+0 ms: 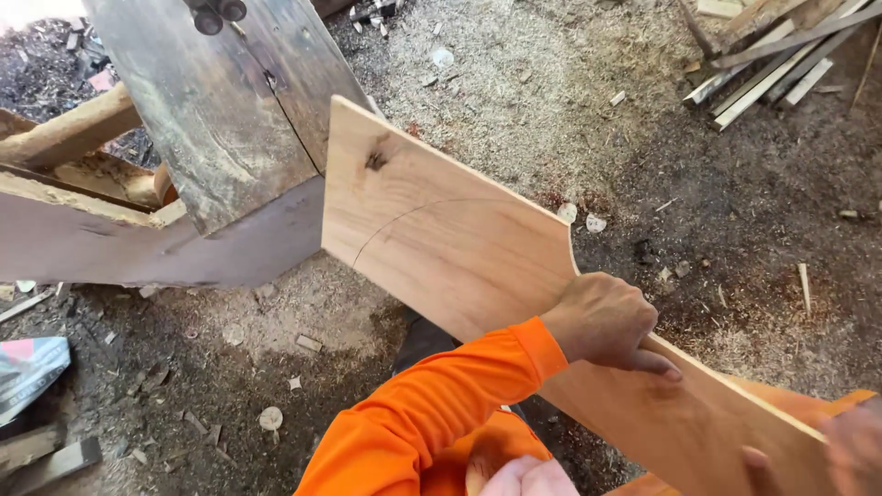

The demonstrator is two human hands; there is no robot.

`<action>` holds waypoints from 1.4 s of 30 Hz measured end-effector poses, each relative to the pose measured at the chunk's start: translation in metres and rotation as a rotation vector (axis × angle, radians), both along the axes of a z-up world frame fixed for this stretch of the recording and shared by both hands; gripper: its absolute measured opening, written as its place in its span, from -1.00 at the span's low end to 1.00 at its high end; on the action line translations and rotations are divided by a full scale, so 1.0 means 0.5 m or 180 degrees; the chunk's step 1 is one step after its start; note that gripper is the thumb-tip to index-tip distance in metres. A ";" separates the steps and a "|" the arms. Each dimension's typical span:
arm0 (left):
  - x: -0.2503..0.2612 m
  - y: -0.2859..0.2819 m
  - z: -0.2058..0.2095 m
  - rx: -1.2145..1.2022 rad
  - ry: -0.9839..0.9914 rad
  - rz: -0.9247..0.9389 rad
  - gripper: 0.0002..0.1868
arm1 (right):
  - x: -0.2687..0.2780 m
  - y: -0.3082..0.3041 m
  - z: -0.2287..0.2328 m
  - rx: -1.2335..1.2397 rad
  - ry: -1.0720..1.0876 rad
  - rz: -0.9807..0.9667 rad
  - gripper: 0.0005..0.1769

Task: Cutting a curved shape from a wooden board using a band saw.

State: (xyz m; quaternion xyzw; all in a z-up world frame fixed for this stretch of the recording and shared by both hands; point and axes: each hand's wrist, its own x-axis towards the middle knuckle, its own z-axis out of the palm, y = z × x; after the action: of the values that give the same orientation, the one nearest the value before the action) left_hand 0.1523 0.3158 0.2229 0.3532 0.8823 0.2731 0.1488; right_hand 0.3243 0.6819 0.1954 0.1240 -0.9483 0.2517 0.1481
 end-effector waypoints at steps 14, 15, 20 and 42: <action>0.049 -0.065 -0.017 -0.0473 -0.0219 -0.0171 -0.15 | 0.021 -0.228 0.003 0.0880 -0.1240 -0.1297 -0.44; 0.051 -0.066 -0.022 -0.0484 -0.0220 -0.0173 -0.15 | 0.000 -0.242 0.038 0.0869 -0.1244 -0.1297 -0.44; 0.013 -0.061 -0.017 -0.0022 0.0049 0.0890 -0.14 | 0.008 -0.207 0.051 0.0010 -0.0644 -0.0972 -0.42; -0.322 -0.303 -0.406 0.3341 -0.0657 0.4452 -0.28 | -0.197 -0.246 -0.249 -0.0508 -0.1734 -0.1458 -0.37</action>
State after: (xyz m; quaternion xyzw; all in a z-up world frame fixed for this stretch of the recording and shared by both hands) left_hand -0.0087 0.1642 0.0198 -0.2717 0.6393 0.7025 -0.1550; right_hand 0.2258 0.5591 0.0710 -0.1753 -0.9335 0.3090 -0.0482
